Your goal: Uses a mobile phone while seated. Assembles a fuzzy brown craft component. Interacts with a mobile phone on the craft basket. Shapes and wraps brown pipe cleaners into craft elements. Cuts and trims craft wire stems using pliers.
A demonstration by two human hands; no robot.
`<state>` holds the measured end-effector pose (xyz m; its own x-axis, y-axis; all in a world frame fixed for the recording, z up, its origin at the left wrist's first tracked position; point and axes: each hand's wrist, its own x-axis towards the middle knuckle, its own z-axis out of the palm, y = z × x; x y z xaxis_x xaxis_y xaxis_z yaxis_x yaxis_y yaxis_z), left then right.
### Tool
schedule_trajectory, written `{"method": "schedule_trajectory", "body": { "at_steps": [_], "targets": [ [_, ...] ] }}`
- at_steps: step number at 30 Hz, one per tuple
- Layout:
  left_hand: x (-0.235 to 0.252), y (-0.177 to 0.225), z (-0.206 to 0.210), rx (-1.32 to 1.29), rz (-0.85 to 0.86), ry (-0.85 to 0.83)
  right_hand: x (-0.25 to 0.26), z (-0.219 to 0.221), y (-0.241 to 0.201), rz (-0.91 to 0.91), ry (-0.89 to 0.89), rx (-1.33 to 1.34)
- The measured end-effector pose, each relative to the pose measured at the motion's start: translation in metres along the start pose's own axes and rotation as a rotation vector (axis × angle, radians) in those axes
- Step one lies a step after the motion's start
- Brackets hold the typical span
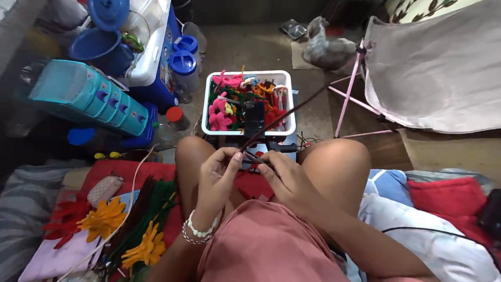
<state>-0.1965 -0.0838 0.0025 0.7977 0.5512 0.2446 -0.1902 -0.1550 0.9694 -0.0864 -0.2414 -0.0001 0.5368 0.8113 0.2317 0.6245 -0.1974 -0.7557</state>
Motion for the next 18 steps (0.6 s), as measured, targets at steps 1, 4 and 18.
{"method": "schedule_trajectory", "body": {
  "at_steps": [1, 4, 18],
  "targets": [
    [-0.0004, 0.0003, -0.0002, 0.018, 0.016, 0.004, 0.0008, 0.0013, -0.0007, 0.0, 0.007, 0.014],
    [-0.0016, 0.0008, -0.0025, 0.097, 0.056, 0.007, 0.0026, 0.0035, -0.0017, -0.016, 0.01, 0.051],
    [-0.0028, 0.0011, -0.0052, 0.189, 0.174, -0.036, 0.0014, -0.0002, -0.0057, -0.125, 0.085, -0.063]
  ]
}}
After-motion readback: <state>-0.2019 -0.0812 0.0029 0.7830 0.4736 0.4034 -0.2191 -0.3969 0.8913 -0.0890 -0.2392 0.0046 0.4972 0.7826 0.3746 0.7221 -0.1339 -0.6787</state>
